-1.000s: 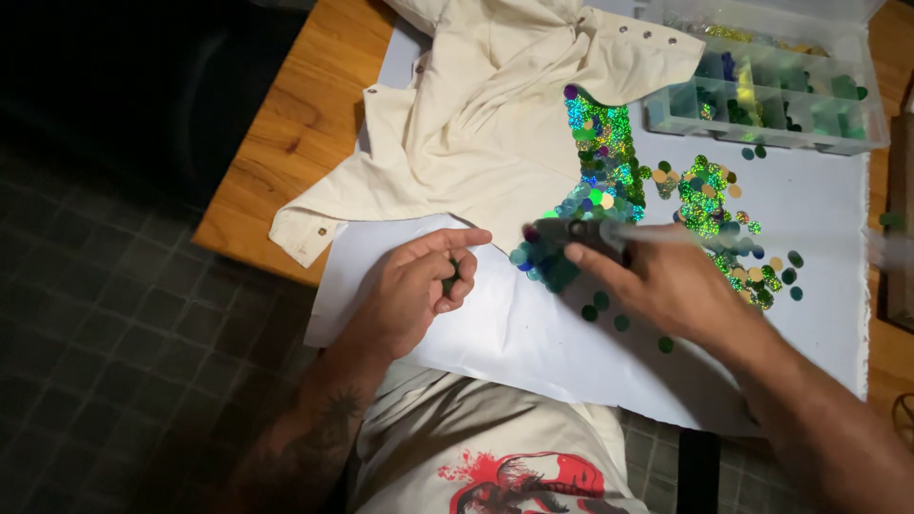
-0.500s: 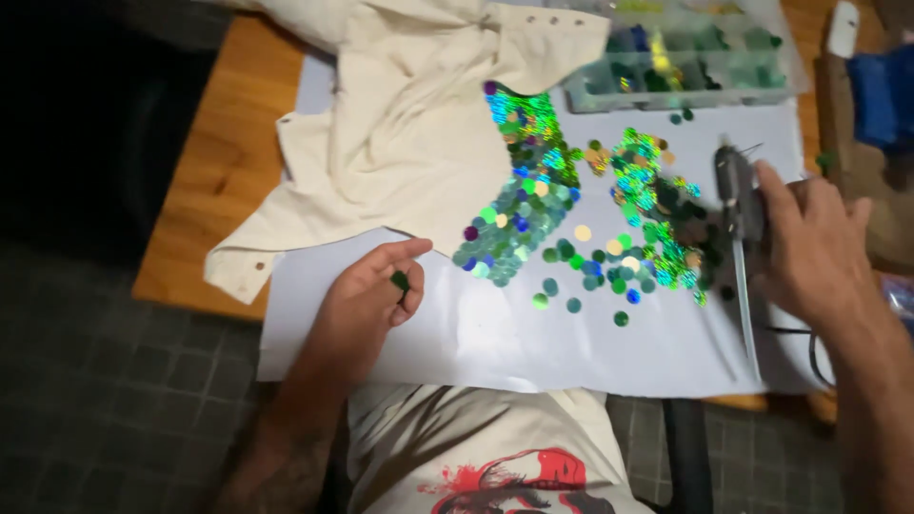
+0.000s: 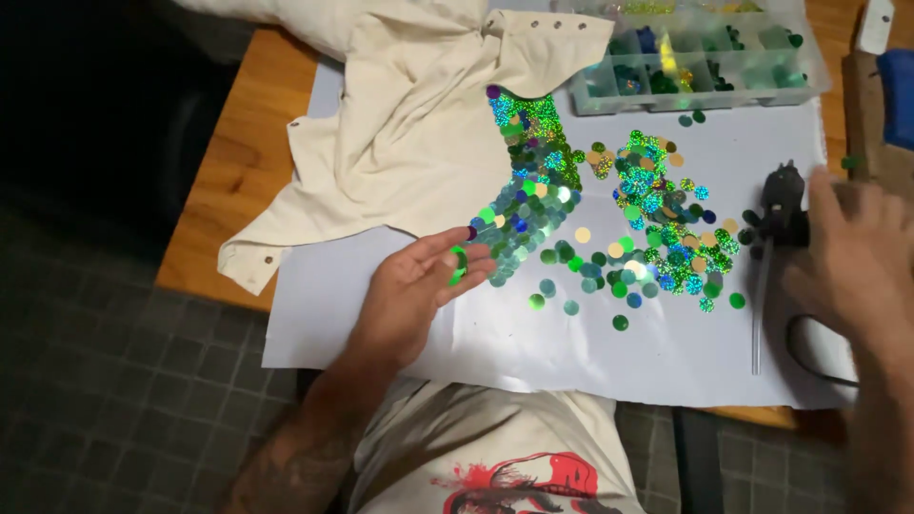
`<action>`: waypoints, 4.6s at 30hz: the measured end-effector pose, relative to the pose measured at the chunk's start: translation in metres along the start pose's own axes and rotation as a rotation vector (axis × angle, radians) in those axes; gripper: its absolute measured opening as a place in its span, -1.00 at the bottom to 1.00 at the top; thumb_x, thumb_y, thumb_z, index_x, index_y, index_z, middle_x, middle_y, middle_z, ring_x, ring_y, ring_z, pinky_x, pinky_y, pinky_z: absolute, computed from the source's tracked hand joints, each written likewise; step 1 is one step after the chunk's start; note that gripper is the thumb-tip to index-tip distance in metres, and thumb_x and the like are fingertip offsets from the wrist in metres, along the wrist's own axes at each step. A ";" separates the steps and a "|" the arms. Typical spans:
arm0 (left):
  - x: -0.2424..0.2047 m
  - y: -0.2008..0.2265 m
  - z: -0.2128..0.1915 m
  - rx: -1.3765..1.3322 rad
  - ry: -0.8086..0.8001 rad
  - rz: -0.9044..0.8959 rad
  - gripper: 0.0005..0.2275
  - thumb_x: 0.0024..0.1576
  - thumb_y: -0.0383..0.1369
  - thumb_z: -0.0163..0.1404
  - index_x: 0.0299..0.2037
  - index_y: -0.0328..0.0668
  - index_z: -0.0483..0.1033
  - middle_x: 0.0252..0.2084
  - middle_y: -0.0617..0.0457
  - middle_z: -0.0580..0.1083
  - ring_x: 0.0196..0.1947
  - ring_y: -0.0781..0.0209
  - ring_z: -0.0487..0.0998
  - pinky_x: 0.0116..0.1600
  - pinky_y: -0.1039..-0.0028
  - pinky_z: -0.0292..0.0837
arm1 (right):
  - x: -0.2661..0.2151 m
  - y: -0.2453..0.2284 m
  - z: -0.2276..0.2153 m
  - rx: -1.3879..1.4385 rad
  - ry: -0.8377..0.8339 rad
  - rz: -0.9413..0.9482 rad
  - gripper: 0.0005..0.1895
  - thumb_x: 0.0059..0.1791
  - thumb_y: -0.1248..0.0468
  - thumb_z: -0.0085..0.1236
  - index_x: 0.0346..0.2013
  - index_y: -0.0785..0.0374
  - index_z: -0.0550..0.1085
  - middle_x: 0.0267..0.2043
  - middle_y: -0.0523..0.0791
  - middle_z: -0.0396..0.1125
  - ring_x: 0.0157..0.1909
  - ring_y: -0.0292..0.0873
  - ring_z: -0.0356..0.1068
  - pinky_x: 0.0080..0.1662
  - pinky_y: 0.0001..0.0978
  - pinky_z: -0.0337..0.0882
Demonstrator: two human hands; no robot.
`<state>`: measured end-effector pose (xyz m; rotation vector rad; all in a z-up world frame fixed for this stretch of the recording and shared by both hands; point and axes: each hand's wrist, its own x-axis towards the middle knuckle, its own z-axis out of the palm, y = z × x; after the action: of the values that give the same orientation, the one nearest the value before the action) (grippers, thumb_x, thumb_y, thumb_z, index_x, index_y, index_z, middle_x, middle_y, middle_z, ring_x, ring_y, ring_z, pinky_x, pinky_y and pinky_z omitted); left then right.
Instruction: Gluing sequins onto a white garment using a hot glue gun
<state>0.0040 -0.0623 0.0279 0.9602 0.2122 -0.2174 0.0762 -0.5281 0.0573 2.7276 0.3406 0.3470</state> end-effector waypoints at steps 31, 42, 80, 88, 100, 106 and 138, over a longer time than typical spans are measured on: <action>-0.013 0.028 -0.024 0.034 0.252 0.101 -0.67 0.20 -0.57 -0.11 0.17 -0.58 0.43 0.01 -0.50 0.54 -0.01 -0.18 0.65 0.19 0.13 0.59 | 0.110 -0.224 -0.107 1.178 -0.403 -0.341 -0.92 -0.08 0.26 0.31 -0.38 0.20 0.65 -0.32 0.01 0.44 -0.13 0.06 0.44 -0.02 -0.09 0.42; -0.009 0.028 -0.031 0.063 0.216 0.069 -0.66 0.19 -0.57 -0.13 0.17 -0.59 0.43 0.01 -0.51 0.54 -0.02 -0.15 0.66 0.18 0.16 0.62 | 0.125 -0.270 -0.073 1.169 -0.371 -0.386 -0.91 -0.10 0.29 0.35 -0.41 0.27 0.63 -0.34 0.01 0.36 -0.17 0.09 0.41 -0.04 -0.07 0.44; -0.003 0.016 -0.033 1.847 -0.003 0.902 -0.61 0.11 -0.43 -0.02 0.15 0.16 0.56 -0.57 0.20 0.24 -0.62 0.31 0.35 -0.59 0.60 0.32 | 0.067 -0.255 -0.082 0.994 0.185 -0.517 -0.78 -0.08 0.39 0.05 -0.16 0.11 0.45 -0.12 -0.17 0.40 -0.11 -0.03 0.33 -0.13 -0.11 0.43; 0.000 0.007 -0.042 1.907 -0.077 0.863 -0.61 0.14 -0.38 0.01 0.19 0.19 0.55 -0.58 0.18 0.25 -0.63 0.36 0.33 -0.59 0.63 0.32 | 0.066 -0.262 -0.079 1.090 0.220 -0.686 -0.76 -0.13 0.43 -0.07 -0.20 0.15 0.24 0.01 -0.04 0.47 -0.17 0.02 0.34 -0.20 -0.09 0.39; -0.014 0.013 -0.049 1.863 -0.012 0.952 -0.61 0.06 -0.42 0.01 0.10 0.21 0.59 -0.60 0.21 0.20 -0.64 0.31 0.31 -0.61 0.63 0.29 | 0.067 -0.261 -0.108 1.119 0.036 -0.656 -0.58 -0.28 0.43 0.03 -0.14 0.16 0.25 -0.15 0.05 0.33 -0.19 0.26 0.31 -0.18 0.09 0.37; -0.025 0.026 -0.054 1.804 -0.006 0.641 -0.55 0.06 -0.47 -0.07 0.18 0.12 0.56 -0.53 0.16 0.37 -0.51 0.19 0.50 -0.42 0.40 0.50 | 0.068 -0.262 -0.102 1.428 -0.089 -0.211 -0.66 -0.10 0.59 -0.11 -0.08 0.24 0.32 -0.06 0.00 0.51 -0.45 -0.17 0.19 -0.43 -0.36 0.20; 0.000 0.073 0.013 0.789 0.202 -0.015 -0.90 0.09 -0.22 0.14 -0.27 0.11 0.69 -0.67 0.28 0.23 -0.55 0.38 0.37 -0.30 0.46 0.45 | 0.087 -0.285 -0.127 1.844 -0.327 0.205 -0.88 -0.07 0.32 0.38 -0.29 0.29 0.62 -0.53 -0.16 0.34 -0.41 -0.36 0.26 -0.27 -0.59 0.30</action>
<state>0.0249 -0.0332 0.0923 1.7685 0.3292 -0.2205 0.0683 -0.2050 0.0789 4.4656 0.3455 -0.8575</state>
